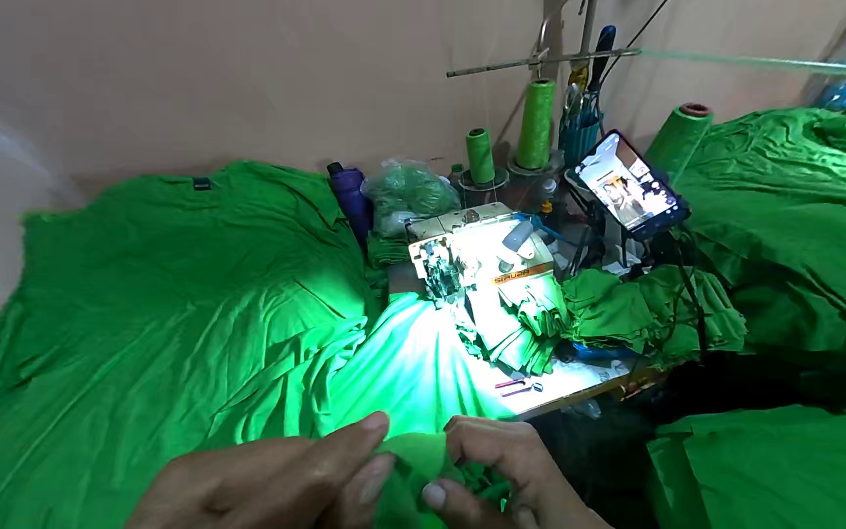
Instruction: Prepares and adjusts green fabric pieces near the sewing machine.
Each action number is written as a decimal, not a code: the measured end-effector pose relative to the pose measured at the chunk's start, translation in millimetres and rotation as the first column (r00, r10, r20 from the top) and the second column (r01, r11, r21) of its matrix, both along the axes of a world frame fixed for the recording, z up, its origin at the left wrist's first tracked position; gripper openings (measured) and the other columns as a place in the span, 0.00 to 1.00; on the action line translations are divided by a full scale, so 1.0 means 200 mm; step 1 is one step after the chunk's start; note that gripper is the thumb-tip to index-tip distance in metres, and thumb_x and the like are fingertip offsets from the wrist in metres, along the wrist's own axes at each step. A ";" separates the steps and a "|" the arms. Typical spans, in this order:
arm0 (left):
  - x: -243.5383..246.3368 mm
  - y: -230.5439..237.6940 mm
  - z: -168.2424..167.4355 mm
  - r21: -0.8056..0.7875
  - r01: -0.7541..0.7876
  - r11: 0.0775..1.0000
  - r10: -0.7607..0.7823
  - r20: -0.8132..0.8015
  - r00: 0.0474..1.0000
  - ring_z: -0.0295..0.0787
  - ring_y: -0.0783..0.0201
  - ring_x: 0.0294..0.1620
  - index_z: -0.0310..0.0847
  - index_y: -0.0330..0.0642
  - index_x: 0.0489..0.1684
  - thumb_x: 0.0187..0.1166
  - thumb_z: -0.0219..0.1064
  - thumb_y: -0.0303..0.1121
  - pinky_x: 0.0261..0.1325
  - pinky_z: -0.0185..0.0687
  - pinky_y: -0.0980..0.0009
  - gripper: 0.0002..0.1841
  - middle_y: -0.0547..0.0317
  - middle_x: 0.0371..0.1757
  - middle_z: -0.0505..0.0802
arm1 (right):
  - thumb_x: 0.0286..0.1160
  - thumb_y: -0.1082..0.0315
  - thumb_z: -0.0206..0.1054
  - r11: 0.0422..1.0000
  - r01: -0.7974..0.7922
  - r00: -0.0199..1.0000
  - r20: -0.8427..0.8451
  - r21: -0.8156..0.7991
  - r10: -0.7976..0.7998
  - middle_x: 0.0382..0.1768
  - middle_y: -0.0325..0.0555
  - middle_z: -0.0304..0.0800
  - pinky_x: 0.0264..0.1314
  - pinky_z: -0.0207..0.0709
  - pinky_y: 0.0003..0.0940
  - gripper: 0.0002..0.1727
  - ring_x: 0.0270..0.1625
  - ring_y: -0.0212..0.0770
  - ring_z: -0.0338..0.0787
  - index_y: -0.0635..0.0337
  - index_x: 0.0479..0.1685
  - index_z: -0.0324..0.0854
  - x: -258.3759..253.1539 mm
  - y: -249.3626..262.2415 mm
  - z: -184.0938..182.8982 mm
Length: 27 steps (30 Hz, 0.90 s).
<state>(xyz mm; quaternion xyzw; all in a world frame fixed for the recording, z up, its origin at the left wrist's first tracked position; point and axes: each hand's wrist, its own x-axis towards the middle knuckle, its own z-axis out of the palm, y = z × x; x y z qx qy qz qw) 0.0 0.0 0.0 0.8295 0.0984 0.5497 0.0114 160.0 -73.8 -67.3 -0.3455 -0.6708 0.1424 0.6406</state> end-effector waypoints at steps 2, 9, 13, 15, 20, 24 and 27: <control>-0.05 0.01 0.01 -0.031 -0.041 0.999 0.042 0.034 0.999 0.80 0.78 0.40 0.88 0.33 0.42 0.85 0.66 0.31 0.47 0.71 0.86 0.10 0.56 0.34 0.87 | 0.78 0.77 0.64 1.000 0.000 1.000 0.019 -0.007 0.000 0.32 0.58 0.89 0.45 0.79 0.21 0.08 0.38 0.34 0.88 0.77 0.37 0.84 -0.02 0.00 -0.02; -0.14 0.15 0.00 -0.155 -0.057 0.986 0.057 -0.004 0.998 0.83 0.82 0.45 0.92 0.41 0.44 0.82 0.70 0.34 0.52 0.75 0.85 0.07 0.65 0.39 0.90 | 0.78 0.77 0.64 0.994 0.010 0.999 0.049 -0.112 -0.005 0.31 0.59 0.90 0.45 0.80 0.22 0.08 0.38 0.36 0.90 0.76 0.36 0.84 0.00 -0.09 -0.02; 0.15 0.41 -0.20 -0.168 -0.084 0.982 0.091 0.036 0.995 0.81 0.85 0.41 0.91 0.37 0.37 0.80 0.71 0.37 0.50 0.74 0.90 0.11 0.64 0.34 0.89 | 0.77 0.76 0.65 0.967 0.133 0.991 0.017 -0.218 -0.132 0.28 0.53 0.91 0.39 0.81 0.21 0.07 0.31 0.30 0.88 0.74 0.41 0.86 0.10 0.04 -0.22; 0.34 0.58 -0.36 -0.173 -0.093 0.980 0.099 0.028 0.995 0.84 0.78 0.40 0.93 0.33 0.35 0.77 0.72 0.33 0.50 0.77 0.85 0.10 0.55 0.33 0.90 | 0.76 0.75 0.65 0.941 0.197 0.966 -0.111 -0.274 -0.235 0.26 0.45 0.88 0.31 0.78 0.17 0.10 0.25 0.23 0.82 0.75 0.48 0.85 0.16 0.19 -0.43; 0.64 0.84 -0.60 -0.335 -0.230 0.914 0.178 -0.180 0.967 0.93 0.54 0.42 0.94 0.32 0.37 0.72 0.73 0.24 0.51 0.87 0.59 0.05 0.45 0.38 0.94 | 0.74 0.72 0.68 0.791 0.121 0.852 -0.346 -0.600 -0.393 0.34 0.38 0.88 0.34 0.78 0.20 0.35 0.27 0.22 0.80 0.70 0.83 0.65 0.29 0.41 -0.60; 0.69 0.89 -0.65 -0.395 -0.291 0.871 0.186 -0.283 0.941 0.93 0.50 0.43 0.95 0.34 0.39 0.73 0.72 0.25 0.52 0.86 0.51 0.06 0.45 0.39 0.95 | 0.73 0.70 0.68 0.726 0.123 0.835 -0.324 -0.677 -0.444 0.49 0.46 0.91 0.47 0.81 0.23 0.27 0.42 0.26 0.87 0.68 0.74 0.76 0.33 0.45 -0.65; 0.69 0.92 -0.68 -0.434 -0.302 0.849 0.191 -0.282 0.940 0.91 0.48 0.50 0.95 0.37 0.40 0.74 0.73 0.31 0.58 0.82 0.46 0.07 0.46 0.44 0.94 | 0.74 0.71 0.65 0.786 0.210 0.853 -0.285 -0.581 -0.438 0.35 0.37 0.91 0.39 0.81 0.15 0.10 0.32 0.18 0.86 0.67 0.46 0.88 0.33 0.45 -0.69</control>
